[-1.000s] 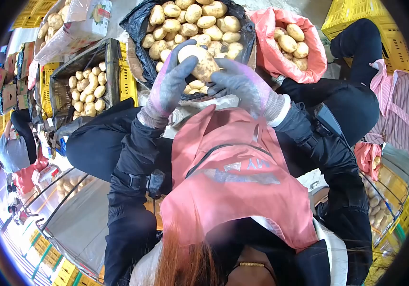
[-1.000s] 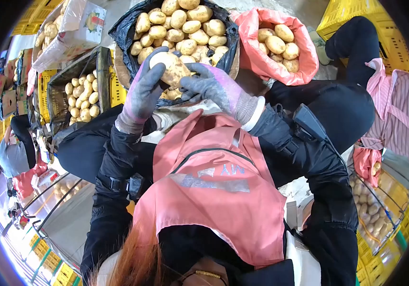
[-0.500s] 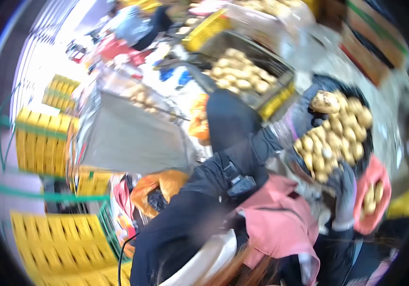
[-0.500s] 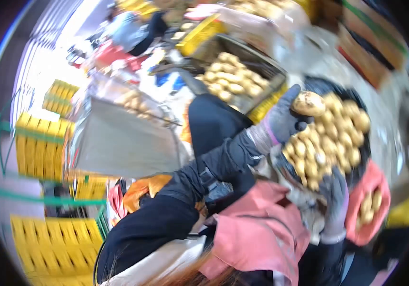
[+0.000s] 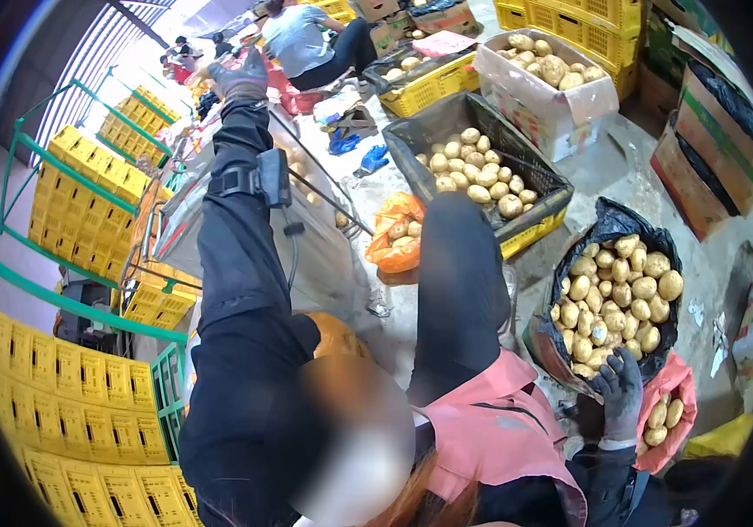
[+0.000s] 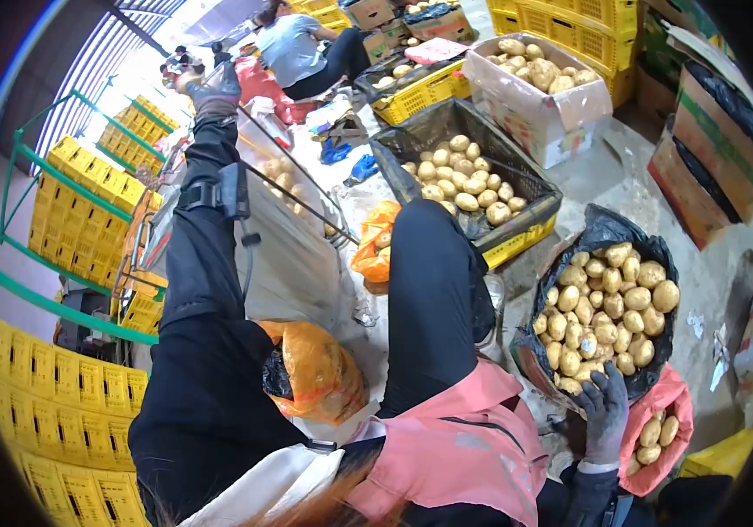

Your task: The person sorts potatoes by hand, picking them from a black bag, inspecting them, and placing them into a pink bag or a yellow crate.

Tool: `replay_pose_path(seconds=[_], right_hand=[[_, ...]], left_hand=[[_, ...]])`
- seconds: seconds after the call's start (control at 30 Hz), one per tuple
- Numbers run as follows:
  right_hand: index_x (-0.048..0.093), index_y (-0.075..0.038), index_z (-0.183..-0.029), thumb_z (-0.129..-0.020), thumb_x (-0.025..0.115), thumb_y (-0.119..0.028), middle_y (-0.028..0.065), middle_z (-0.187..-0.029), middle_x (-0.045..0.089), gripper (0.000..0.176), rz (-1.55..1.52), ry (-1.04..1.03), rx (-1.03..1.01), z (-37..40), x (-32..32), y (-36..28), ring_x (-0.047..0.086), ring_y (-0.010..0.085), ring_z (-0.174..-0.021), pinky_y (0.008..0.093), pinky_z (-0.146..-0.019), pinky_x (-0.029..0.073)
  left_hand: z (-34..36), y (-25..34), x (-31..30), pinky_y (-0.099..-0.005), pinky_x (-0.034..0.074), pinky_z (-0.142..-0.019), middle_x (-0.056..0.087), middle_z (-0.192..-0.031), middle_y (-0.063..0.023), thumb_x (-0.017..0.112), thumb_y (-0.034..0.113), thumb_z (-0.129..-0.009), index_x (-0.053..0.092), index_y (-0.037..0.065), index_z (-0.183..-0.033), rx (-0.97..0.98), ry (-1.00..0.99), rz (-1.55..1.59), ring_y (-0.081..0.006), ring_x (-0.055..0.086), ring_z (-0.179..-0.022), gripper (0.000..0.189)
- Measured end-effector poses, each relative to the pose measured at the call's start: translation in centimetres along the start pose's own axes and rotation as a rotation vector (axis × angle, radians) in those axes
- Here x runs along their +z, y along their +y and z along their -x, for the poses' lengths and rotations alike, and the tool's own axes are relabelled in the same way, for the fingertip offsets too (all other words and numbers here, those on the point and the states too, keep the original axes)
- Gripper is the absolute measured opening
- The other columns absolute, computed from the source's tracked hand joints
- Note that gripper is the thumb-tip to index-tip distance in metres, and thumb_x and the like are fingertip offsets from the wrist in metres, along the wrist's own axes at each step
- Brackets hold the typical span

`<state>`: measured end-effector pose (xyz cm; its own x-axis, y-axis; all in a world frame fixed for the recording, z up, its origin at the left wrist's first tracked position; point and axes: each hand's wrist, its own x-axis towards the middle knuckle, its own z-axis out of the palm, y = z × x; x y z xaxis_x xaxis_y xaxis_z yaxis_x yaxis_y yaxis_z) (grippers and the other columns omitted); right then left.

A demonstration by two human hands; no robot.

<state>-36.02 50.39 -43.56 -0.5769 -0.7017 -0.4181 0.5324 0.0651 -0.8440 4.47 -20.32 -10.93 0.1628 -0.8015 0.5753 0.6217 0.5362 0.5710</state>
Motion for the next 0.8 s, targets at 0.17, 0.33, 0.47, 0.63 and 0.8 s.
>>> replay_pose_path(seconds=[0.17, 0.33, 0.47, 0.63, 0.8], right_hand=[[0.048, -0.006, -0.135, -0.104, 0.045, -0.024, 0.0060, -0.116, 0.060, 0.036, -0.170, -0.010, -0.041, 0.1, 0.7, 0.0, 0.060, 0.0177, -0.100, 0.0298, -0.086, 0.050], [0.051, -0.008, -0.133, -0.098, 0.055, -0.030, 0.0078, -0.113, 0.064, 0.041, -0.144, 0.092, -0.059, 1.0, 1.9, -2.0, 0.064, 0.0182, -0.094, 0.0305, -0.080, 0.050], [0.051, -0.006, -0.132, -0.097, 0.056, -0.030, 0.0064, -0.109, 0.064, 0.043, -0.167, 0.174, -0.018, 0.3, 1.0, -1.1, 0.065, 0.0175, -0.090, 0.0284, -0.075, 0.051], [0.052, -0.006, -0.132, -0.096, 0.057, -0.031, 0.0054, -0.108, 0.065, 0.044, -0.184, 0.173, -0.051, 0.2, 0.0, -1.5, 0.064, 0.0165, -0.088, 0.0288, -0.077, 0.051], [0.053, -0.007, -0.133, -0.096, 0.056, -0.031, 0.0068, -0.107, 0.064, 0.044, -0.162, 0.154, 0.064, 0.8, 0.5, -2.5, 0.062, 0.0172, -0.092, 0.0299, -0.081, 0.050]], left_hand=[[16.9, -11.9, 12.2, -0.0468, 0.047, -0.104, 0.051, -0.139, -0.0169, 0.055, 0.026, -0.098, 0.047, 0.008, -0.132, -0.981, -0.451, 0.049, -0.0366, 0.051, -0.128, 0.040], [46.7, -19.8, 21.3, -0.0336, 0.048, -0.095, 0.068, -0.116, -0.0112, 0.061, 0.029, -0.094, 0.064, 0.004, -0.122, -0.923, -1.318, -0.493, -0.0257, 0.061, -0.115, 0.037], [60.7, -27.7, 23.0, -0.0361, 0.044, -0.100, 0.057, -0.133, -0.0147, 0.066, 0.036, -0.085, 0.055, 0.013, -0.134, -0.490, -1.659, -0.928, -0.0319, 0.057, -0.119, 0.055], [66.1, -33.3, 27.9, -0.0495, 0.047, -0.095, 0.040, -0.149, -0.0103, 0.065, 0.023, -0.078, 0.044, 0.021, -0.142, 0.265, -1.704, -1.278, -0.0353, 0.056, -0.118, 0.068], [65.2, -39.5, 28.5, -0.0462, 0.050, -0.093, 0.037, -0.148, -0.0182, 0.062, 0.020, -0.081, 0.047, 0.024, -0.139, 0.030, -1.731, -1.312, -0.0371, 0.058, -0.115, 0.060]])
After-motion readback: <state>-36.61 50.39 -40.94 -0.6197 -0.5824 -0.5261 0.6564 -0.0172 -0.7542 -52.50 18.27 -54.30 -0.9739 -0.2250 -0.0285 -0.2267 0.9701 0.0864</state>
